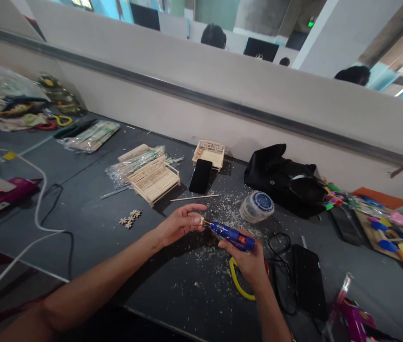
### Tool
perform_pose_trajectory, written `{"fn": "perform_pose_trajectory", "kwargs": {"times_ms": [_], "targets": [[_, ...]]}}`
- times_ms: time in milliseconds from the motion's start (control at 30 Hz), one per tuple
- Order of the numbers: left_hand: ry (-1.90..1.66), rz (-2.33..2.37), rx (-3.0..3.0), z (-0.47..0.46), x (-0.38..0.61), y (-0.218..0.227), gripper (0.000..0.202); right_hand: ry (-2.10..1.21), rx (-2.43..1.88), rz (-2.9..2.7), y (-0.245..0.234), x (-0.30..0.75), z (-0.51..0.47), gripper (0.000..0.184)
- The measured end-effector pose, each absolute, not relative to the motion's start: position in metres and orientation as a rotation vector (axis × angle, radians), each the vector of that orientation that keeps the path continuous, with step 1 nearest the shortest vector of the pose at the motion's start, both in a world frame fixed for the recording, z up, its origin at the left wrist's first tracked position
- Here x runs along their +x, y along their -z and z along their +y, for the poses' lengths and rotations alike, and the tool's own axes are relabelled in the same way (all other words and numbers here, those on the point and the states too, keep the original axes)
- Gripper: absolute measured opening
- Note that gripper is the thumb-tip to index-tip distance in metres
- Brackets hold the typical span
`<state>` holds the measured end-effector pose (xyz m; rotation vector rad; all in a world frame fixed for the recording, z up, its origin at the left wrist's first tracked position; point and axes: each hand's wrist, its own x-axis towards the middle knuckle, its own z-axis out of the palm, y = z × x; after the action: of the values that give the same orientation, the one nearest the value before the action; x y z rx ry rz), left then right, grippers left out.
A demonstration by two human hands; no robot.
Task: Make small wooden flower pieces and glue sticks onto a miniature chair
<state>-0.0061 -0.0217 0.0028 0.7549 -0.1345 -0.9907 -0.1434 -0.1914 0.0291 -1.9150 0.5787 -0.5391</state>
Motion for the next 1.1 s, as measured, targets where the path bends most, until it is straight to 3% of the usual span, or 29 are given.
{"fn": "perform_pose_trajectory", "kwargs": {"times_ms": [300, 1100], "targets": [[1.000, -0.132, 0.760, -0.023, -0.007, -0.003, 0.056, 0.507, -1.847, 0.617, -0.031, -0.142, -0.190, 0.033], [0.997, -0.147, 0.749, -0.022, -0.006, 0.000, 0.050, 0.452, -1.843, 0.636, -0.033, -0.142, -0.189, 0.031]]}}
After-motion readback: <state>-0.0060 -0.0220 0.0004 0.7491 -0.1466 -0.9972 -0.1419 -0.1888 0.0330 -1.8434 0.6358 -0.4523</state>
